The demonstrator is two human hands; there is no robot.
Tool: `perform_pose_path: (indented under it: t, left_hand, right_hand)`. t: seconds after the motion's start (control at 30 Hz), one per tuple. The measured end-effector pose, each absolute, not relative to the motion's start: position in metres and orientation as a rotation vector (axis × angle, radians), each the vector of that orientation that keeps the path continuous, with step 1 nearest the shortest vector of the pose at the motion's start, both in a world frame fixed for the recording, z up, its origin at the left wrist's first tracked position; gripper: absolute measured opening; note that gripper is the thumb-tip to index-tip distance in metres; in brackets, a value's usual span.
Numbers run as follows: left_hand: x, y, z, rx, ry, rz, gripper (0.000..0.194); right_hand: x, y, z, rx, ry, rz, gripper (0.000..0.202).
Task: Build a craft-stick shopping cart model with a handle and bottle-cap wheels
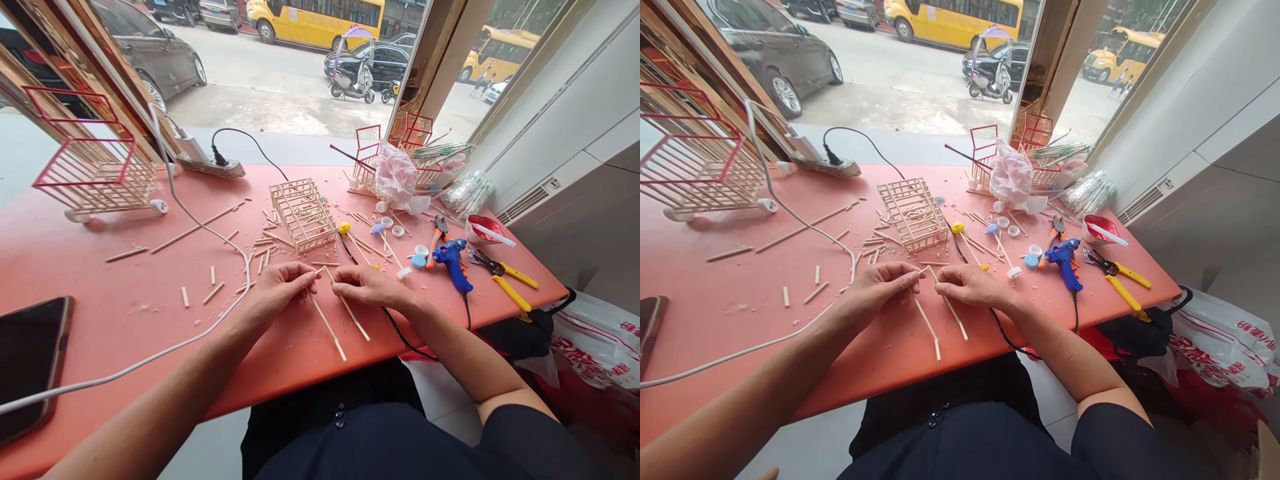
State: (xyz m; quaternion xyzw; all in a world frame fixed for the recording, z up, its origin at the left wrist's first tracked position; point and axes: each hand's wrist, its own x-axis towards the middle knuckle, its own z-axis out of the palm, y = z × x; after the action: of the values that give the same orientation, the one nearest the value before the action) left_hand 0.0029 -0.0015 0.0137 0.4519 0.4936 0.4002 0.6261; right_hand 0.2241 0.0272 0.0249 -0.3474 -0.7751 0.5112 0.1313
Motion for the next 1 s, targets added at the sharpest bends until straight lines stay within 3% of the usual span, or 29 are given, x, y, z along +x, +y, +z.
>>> perform_pose_path:
  t: [0.73, 1.0]
  left_hand:
    - [0.004, -0.001, 0.014, 1.049, 1.137, 0.919, 0.045]
    - [-0.001, -0.002, 0.023, 1.069, 1.15, 0.935, 0.04]
  right_hand:
    - [0.223, 0.028, 0.026, -1.015, -2.241, 1.497, 0.033]
    - [0.218, 0.037, 0.028, -0.967, -2.248, 1.606, 0.025]
